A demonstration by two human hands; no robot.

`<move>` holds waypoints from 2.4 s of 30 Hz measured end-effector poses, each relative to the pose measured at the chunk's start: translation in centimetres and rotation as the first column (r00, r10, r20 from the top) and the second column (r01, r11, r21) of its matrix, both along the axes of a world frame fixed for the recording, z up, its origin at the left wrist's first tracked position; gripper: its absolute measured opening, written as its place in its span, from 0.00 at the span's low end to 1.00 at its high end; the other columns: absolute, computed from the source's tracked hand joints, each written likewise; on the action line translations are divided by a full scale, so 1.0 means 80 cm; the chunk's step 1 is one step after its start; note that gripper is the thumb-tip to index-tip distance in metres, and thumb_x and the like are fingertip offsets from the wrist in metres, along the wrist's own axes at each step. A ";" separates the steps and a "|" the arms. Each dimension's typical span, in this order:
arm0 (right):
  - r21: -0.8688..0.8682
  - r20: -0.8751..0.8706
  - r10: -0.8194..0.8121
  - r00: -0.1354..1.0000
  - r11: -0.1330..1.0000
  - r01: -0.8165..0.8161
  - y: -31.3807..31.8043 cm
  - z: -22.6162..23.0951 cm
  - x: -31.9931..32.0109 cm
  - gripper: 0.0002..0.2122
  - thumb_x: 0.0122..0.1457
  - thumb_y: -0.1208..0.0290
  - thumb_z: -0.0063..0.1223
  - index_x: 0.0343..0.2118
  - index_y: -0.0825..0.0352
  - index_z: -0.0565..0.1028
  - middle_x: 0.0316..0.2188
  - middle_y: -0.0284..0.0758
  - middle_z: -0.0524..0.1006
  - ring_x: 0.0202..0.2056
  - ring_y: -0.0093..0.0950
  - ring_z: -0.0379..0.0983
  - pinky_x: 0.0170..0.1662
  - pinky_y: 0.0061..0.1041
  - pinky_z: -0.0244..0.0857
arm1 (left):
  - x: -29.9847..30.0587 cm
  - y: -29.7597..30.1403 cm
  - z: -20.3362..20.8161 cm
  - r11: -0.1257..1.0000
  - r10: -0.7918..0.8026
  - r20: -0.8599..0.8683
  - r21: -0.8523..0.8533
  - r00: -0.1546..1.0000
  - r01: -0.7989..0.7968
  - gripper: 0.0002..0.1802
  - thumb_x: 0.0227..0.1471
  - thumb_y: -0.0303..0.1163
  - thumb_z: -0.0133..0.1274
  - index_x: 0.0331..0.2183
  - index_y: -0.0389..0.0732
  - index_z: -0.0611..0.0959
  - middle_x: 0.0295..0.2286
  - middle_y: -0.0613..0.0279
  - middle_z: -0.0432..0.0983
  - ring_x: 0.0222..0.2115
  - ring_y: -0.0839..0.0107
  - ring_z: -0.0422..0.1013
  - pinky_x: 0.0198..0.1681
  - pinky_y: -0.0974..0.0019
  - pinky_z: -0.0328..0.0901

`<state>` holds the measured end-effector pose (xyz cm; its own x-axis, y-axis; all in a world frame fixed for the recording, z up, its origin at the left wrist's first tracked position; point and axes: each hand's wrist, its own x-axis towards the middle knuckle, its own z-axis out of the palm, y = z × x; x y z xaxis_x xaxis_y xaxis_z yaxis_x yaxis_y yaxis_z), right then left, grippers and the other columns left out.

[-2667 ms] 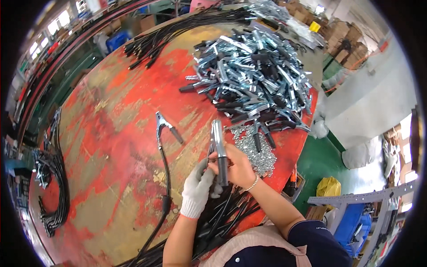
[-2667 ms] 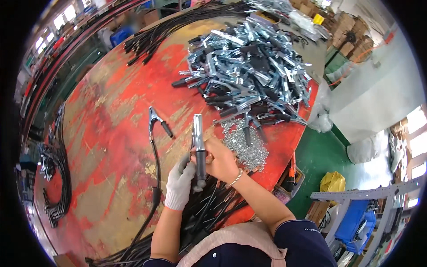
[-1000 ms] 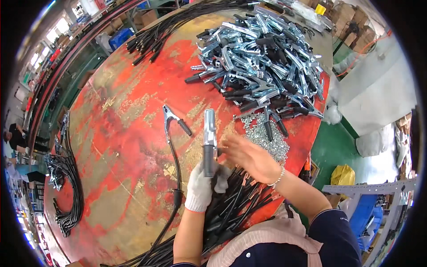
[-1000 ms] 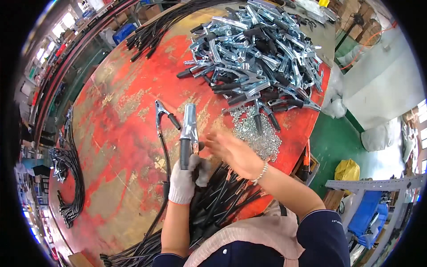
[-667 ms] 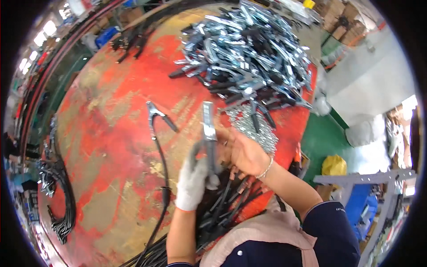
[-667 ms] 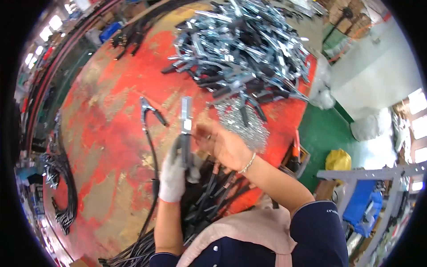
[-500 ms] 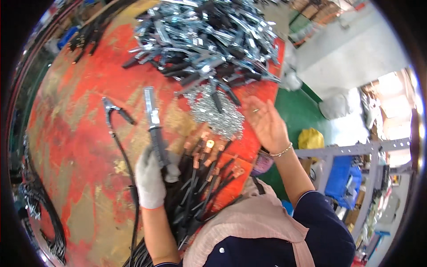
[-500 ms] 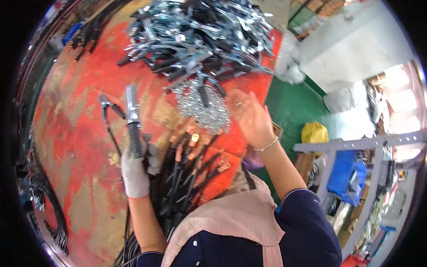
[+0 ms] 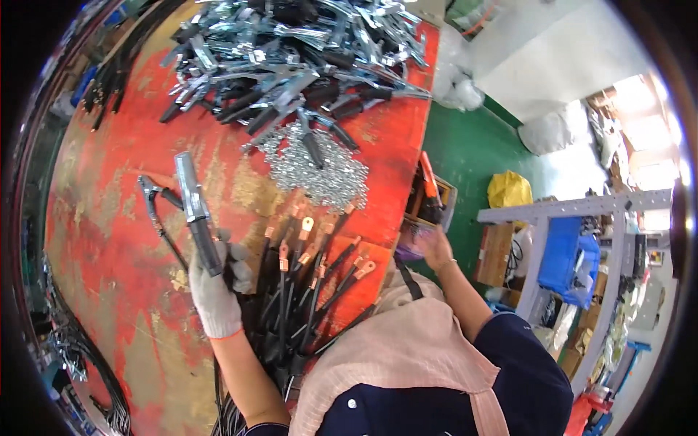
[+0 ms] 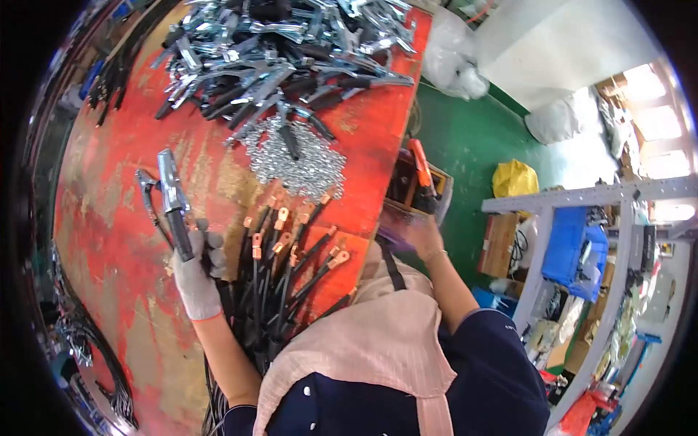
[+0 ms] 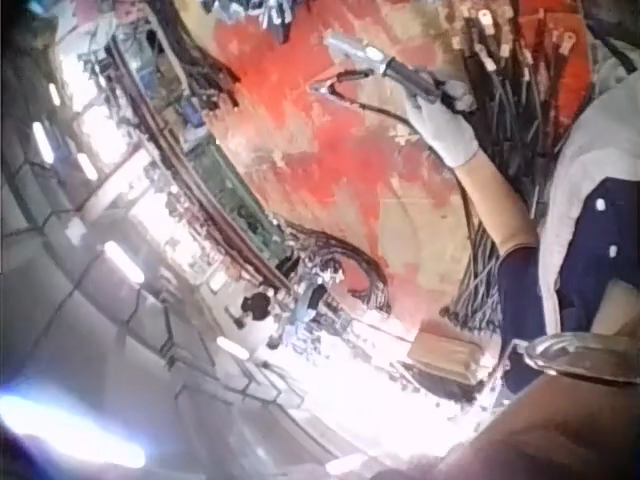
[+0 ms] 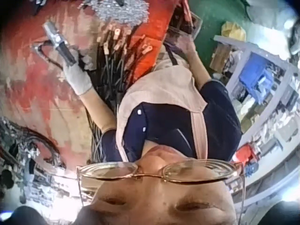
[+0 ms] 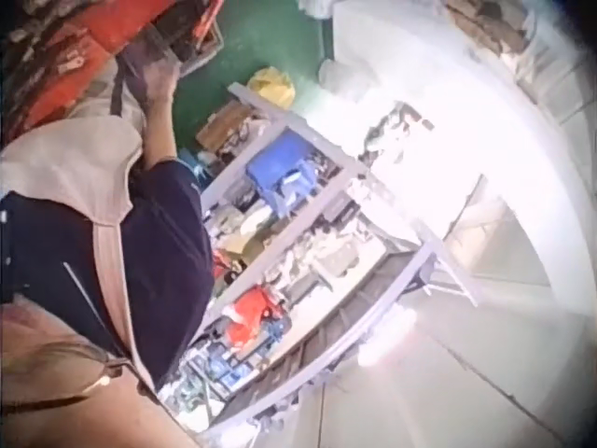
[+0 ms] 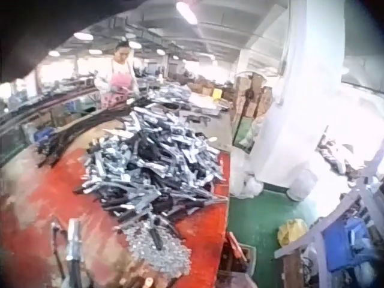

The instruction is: Manually attaching metal clamps to the ends of heavy-duty electrical cables in a factory setting.

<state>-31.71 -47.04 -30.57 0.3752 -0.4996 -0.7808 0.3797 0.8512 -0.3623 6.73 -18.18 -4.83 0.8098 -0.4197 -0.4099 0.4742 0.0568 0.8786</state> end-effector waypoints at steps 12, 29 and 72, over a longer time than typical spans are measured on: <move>-0.812 -0.580 0.142 0.802 -0.032 -0.582 0.005 0.276 0.254 0.12 0.61 0.69 0.54 0.47 0.65 0.75 0.41 0.33 0.77 0.43 0.23 0.74 0.46 0.22 0.67 | 0.002 0.011 -0.004 0.985 -0.019 -0.043 -0.171 0.999 0.012 0.16 0.60 0.35 0.50 0.46 0.35 0.75 0.30 0.58 0.77 0.22 0.76 0.72 0.20 0.75 0.63; 0.308 -0.764 -0.440 0.473 -0.892 -0.332 0.014 0.283 0.486 0.06 0.53 0.67 0.51 0.30 0.53 0.79 0.32 0.32 0.77 0.40 0.32 0.75 0.43 0.35 0.69 | 0.006 0.012 0.005 0.992 -0.081 -0.039 -0.104 0.996 0.077 0.12 0.59 0.33 0.49 0.37 0.32 0.78 0.26 0.59 0.77 0.19 0.75 0.71 0.19 0.72 0.63; -0.676 -0.205 0.931 0.301 0.088 -0.732 0.104 0.292 0.426 0.13 0.64 0.67 0.47 0.47 0.69 0.74 0.41 0.38 0.79 0.43 0.28 0.75 0.47 0.28 0.69 | -0.002 0.012 0.010 0.953 -0.297 0.380 0.183 0.876 0.244 0.19 0.62 0.34 0.45 0.52 0.35 0.69 0.25 0.63 0.76 0.22 0.79 0.72 0.25 0.73 0.68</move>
